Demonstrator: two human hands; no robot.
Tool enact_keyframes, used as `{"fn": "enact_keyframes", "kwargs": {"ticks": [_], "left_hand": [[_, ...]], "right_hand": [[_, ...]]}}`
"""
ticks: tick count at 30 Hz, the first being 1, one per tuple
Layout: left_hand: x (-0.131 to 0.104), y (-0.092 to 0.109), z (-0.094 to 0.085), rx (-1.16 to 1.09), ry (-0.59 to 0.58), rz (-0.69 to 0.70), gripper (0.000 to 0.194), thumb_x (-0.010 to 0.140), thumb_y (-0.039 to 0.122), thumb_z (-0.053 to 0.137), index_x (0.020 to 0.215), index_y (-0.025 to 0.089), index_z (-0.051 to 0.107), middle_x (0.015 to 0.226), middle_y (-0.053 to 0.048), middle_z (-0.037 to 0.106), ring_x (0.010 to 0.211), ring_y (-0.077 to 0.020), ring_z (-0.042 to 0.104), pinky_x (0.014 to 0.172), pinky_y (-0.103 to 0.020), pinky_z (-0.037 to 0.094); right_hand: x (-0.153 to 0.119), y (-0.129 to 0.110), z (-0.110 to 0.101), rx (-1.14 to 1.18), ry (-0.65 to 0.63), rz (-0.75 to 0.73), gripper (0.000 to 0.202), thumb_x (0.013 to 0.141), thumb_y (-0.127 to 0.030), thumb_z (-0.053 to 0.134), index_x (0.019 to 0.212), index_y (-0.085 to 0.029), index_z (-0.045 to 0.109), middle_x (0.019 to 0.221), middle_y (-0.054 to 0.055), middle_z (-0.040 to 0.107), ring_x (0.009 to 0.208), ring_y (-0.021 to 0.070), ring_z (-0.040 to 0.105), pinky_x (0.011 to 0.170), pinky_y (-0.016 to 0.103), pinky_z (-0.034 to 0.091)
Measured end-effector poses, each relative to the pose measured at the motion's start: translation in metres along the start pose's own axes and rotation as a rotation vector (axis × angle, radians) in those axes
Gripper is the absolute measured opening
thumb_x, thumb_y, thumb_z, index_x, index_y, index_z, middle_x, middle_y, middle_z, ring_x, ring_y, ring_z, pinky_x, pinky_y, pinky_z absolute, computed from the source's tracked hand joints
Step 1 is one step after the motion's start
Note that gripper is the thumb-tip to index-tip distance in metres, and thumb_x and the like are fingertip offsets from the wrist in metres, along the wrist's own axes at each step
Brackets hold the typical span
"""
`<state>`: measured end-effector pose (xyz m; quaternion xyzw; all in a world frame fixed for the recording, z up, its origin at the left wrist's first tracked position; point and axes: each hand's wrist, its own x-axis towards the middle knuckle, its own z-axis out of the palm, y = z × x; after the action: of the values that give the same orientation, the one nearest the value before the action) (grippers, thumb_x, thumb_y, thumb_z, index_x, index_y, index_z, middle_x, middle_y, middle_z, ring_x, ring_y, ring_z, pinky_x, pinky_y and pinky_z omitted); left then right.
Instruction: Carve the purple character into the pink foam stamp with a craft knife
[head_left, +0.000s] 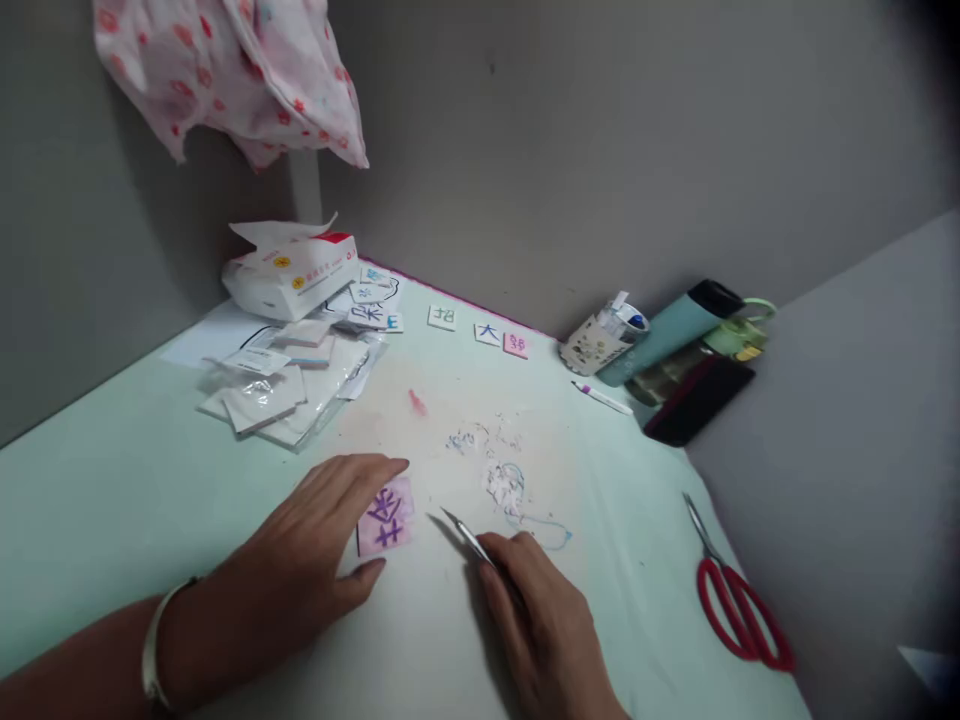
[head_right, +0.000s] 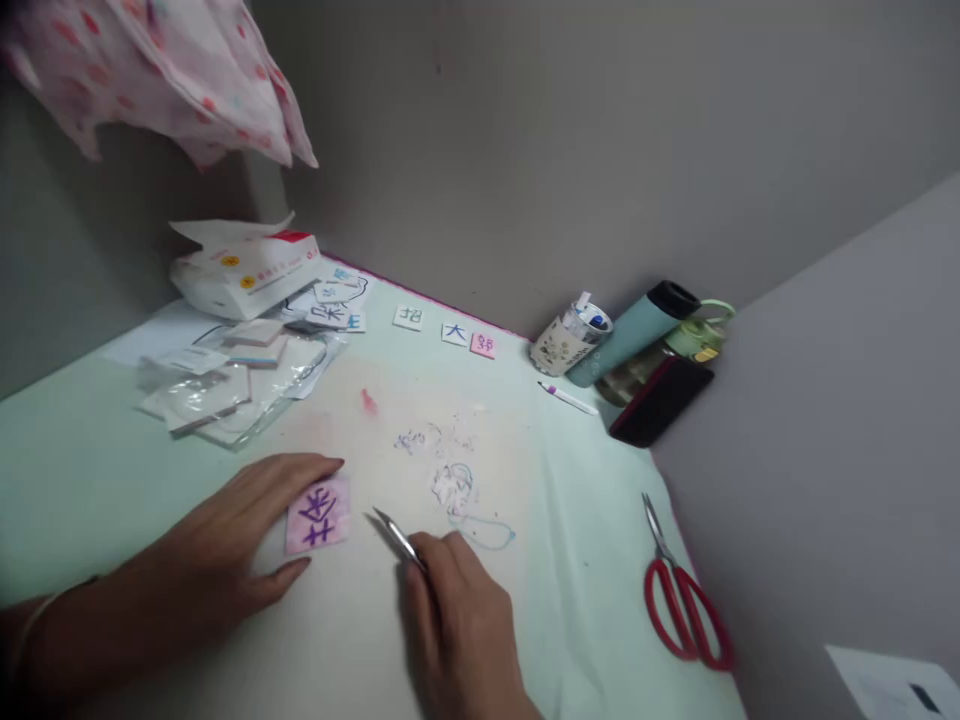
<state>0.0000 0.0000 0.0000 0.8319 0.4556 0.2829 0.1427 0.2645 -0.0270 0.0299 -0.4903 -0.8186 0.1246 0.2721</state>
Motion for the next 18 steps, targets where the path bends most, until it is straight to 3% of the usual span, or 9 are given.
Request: {"fn": "enact_keyframes", "kwargs": {"ticks": [6,12,14,16,18], "left_hand": [[0.003,-0.004,-0.002,0.067,0.009,0.01,0.062,0.089,0.021,0.066,0.146,0.023,0.041,0.128,-0.011,0.063,0.118,-0.034,0.061,0.102,-0.049,0.049],[0.007,0.001,-0.006,0.082,-0.053,-0.07,0.072,0.082,0.035,0.083,0.141,0.021,0.044,0.125,-0.012,0.061,0.105,-0.0331,0.065,0.085,-0.044,0.055],[0.005,0.003,-0.011,0.101,0.002,-0.042,0.055,0.086,0.034,0.079,0.131,0.019,0.052,0.121,-0.012,0.061,0.104,-0.033,0.065,0.085,-0.045,0.054],[0.002,0.005,-0.015,0.118,0.064,0.046,0.025,0.095,0.028,0.067,0.118,0.02,0.06,0.112,-0.01,0.065,0.102,-0.0307,0.064,0.086,-0.044,0.052],[-0.001,0.008,-0.016,0.117,0.064,0.136,0.016,0.101,0.02,0.056,0.114,0.022,0.065,0.106,-0.007,0.069,0.099,-0.0268,0.065,0.087,-0.041,0.051]], "right_hand": [[-0.009,-0.006,0.009,-0.084,-0.055,-0.122,0.037,0.104,-0.012,0.042,0.139,-0.017,0.053,0.086,0.006,0.065,0.063,0.0159,0.064,0.051,0.024,0.051],[-0.012,-0.013,0.016,-0.132,-0.082,-0.136,0.039,0.101,-0.01,0.042,0.138,-0.014,0.054,0.091,0.009,0.067,0.063,0.0173,0.067,0.05,0.025,0.053],[-0.012,-0.014,0.017,-0.142,-0.069,-0.125,0.04,0.1,-0.009,0.041,0.138,-0.015,0.053,0.092,0.009,0.067,0.064,0.0176,0.067,0.05,0.026,0.054],[-0.011,-0.014,0.018,-0.149,-0.067,-0.109,0.041,0.1,-0.009,0.04,0.138,-0.016,0.052,0.091,0.008,0.066,0.064,0.0174,0.067,0.051,0.026,0.055],[-0.011,-0.014,0.019,-0.169,-0.067,-0.111,0.042,0.099,-0.009,0.04,0.139,-0.016,0.052,0.091,0.008,0.066,0.063,0.0173,0.067,0.05,0.025,0.054]]}}
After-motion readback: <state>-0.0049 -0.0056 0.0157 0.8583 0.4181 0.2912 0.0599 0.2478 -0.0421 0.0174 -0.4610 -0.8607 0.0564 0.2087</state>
